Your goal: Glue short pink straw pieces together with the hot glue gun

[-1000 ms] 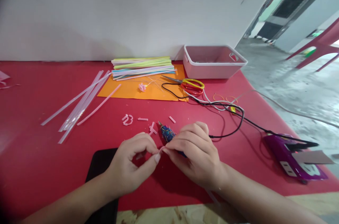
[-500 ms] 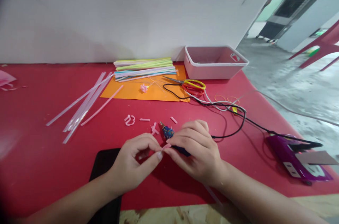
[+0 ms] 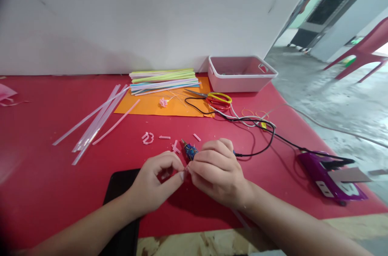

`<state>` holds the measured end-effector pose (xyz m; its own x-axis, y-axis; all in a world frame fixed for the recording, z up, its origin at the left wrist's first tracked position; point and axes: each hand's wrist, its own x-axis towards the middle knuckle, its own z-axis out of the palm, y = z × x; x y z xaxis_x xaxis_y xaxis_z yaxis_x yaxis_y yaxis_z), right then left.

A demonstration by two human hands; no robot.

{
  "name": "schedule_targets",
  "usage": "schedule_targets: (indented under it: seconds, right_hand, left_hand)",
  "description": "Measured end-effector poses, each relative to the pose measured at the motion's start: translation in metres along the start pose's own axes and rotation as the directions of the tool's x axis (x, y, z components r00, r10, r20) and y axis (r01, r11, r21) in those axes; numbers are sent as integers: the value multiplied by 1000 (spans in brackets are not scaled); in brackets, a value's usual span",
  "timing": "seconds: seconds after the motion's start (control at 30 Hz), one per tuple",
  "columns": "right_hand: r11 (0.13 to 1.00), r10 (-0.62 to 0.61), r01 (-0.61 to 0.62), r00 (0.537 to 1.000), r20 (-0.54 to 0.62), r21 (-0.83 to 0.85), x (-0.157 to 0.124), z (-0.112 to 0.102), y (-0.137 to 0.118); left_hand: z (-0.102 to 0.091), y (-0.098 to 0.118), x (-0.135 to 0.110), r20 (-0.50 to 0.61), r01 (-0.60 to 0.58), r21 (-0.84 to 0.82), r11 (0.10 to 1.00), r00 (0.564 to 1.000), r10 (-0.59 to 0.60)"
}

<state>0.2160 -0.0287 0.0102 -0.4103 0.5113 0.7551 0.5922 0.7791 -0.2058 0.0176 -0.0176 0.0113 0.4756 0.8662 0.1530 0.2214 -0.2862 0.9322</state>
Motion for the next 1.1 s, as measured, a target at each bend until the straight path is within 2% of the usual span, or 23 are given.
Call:
schedule_targets:
  seconds: [0.07,0.17,0.33,0.43,0.6,0.7,0.77,0.83,0.93,1.0,1.03,1.1]
  right_hand:
    - [999,-35,35,999,1,-37,-2,0,2]
    - [999,-9,9,1000,12,-42,-1,-1,3]
    - [998,47,-47,999,-4,-41,4,0,1]
    - [998,15,-15,1000,-7,-53,4,-1,0]
    - [997,-45,49,997,69,-65,1,-5,1]
    - [999,-5,8,998,65,-51,1,-8,6]
    - [998,56,-56,988,141,-8,2,-13,13]
    - [989,134,-146,930,341,10,2,-19,22]
    - [962,263,-255,767,585,-97,-1,-29,35]
    - [940,325,-302,660,677,-157,-5,-32,41]
    - [933,341,-319,624,704,-169,-6,-32,42]
    - [927,348,-331,593,726,-173,-8,-31,44]
  left_hand:
    - [0,0,1,13,46,-16,999,999,-45]
    - [0,0,1,15,91,-27,996,996,-91]
    - [0,0,0,1,80,-2,997,997,-80]
    - [0,-1,1,-2,81,-2,997,997,-81]
    - [0,0,0,12,135,-43,990,991,-134]
    - [-1,-1,0,24,194,-94,976,981,-192]
    - [-2,-4,0,4,240,-136,961,970,-242]
    - [-4,-7,0,-38,275,-181,944,957,-286]
    - [-7,-10,0,-93,275,-242,931,948,-304]
    - [-8,-10,1,-114,271,-273,923,944,-310]
    - [-9,-10,1,-122,269,-285,920,942,-314]
    - [-10,-8,3,-138,262,-303,916,939,-314]
